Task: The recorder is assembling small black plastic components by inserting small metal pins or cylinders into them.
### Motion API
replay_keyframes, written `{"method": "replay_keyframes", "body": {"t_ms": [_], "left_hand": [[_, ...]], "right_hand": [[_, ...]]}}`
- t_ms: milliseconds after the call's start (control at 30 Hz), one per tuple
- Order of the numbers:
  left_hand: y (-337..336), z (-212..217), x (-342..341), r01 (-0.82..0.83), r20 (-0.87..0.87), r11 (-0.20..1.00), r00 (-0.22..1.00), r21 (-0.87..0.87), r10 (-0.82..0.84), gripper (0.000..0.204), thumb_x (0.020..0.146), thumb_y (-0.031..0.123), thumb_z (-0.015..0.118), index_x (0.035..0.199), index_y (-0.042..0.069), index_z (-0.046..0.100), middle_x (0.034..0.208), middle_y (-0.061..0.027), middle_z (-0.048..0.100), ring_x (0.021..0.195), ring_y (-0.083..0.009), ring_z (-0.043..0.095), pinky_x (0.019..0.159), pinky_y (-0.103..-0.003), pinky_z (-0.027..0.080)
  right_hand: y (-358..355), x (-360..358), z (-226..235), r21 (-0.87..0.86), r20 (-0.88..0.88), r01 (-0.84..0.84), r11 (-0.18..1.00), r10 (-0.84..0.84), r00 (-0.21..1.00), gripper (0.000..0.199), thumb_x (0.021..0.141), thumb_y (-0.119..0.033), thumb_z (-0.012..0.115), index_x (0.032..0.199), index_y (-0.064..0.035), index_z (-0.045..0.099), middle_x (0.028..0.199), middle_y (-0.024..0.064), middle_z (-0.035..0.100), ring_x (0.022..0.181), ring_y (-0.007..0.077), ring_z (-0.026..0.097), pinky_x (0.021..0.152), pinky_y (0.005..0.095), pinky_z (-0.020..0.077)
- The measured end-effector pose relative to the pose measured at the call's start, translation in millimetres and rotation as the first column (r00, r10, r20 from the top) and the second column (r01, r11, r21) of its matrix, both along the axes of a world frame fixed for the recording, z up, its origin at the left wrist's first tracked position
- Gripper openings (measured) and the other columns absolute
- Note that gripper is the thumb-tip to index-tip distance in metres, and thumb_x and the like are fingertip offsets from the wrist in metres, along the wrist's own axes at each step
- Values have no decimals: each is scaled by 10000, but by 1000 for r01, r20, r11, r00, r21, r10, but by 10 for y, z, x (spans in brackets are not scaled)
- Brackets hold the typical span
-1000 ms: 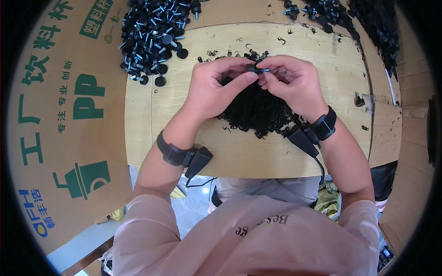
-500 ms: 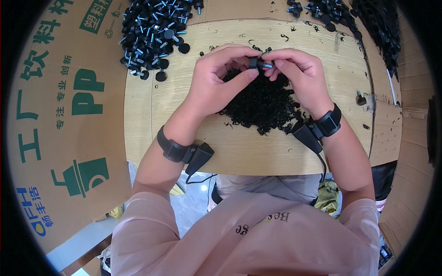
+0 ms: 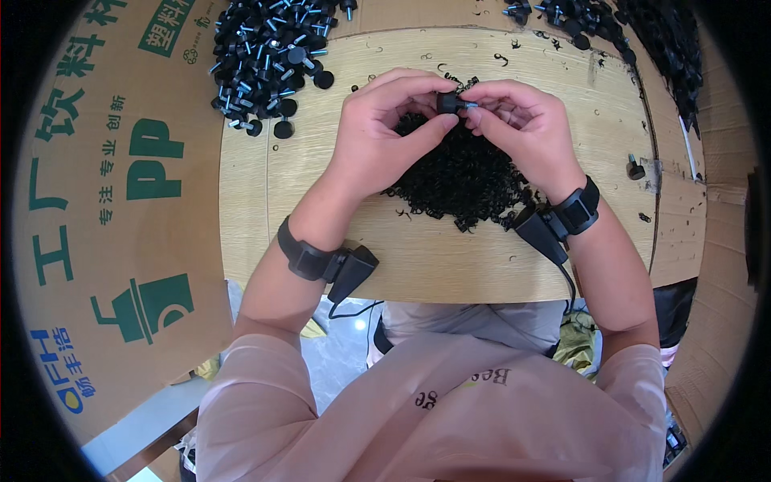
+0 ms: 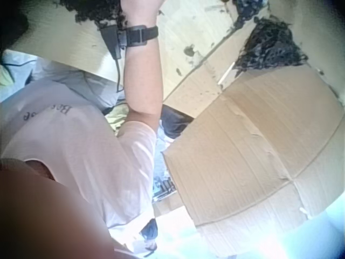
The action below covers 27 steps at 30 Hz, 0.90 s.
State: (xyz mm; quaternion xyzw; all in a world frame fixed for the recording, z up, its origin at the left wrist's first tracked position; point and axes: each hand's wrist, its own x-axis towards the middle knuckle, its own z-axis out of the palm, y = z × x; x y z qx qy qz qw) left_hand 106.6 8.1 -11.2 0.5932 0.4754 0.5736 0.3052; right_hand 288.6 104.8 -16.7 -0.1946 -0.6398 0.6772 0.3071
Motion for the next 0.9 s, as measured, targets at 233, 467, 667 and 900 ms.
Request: {"method": "replay_keyframes", "body": {"t_ms": [233, 467, 667, 900], "left_hand": [[-1, 31, 6, -19, -166, 1000, 986, 17, 22, 370, 757, -147, 690, 1106, -26, 669, 1149, -106, 614, 986, -162, 614, 826, -278, 531], [-9, 86, 29, 5, -427, 996, 904, 84, 32, 325, 753, -131, 692, 1059, -21, 695, 1177, -126, 635, 1045, -198, 631, 879, -302, 537], [9, 11, 11, -5, -271, 998, 962, 69, 24, 311, 756, -167, 664, 1030, -22, 692, 1174, -133, 622, 1075, -221, 628, 922, -320, 534], [-8, 20, 40, 73, -36, 997, 997, 25, -72, 318, 771, -200, 638, 1045, -40, 642, 1203, -167, 589, 1096, -241, 619, 921, -334, 541]], "right_hand": [[-2, -19, 0, -23, 16, 24, 999, -24, 1000, 159, 883, 38, 618, 1038, 36, 654, 955, 52, 681, 884, 90, 650, 785, 215, 528], [46, -11, -15, -50, 86, 34, 998, -29, 996, 97, 908, -4, 571, 978, 20, 633, 874, 38, 663, 770, 78, 620, 685, 214, 502], [52, -26, 23, -199, 37, -11, 980, 19, 999, 98, 935, -64, 529, 957, -14, 611, 844, 48, 652, 753, 106, 620, 678, 234, 499], [101, 9, -7, -284, -66, -132, 950, 118, 991, 128, 947, -104, 490, 962, -35, 596, 847, 36, 630, 793, 111, 606, 716, 250, 485]]}}
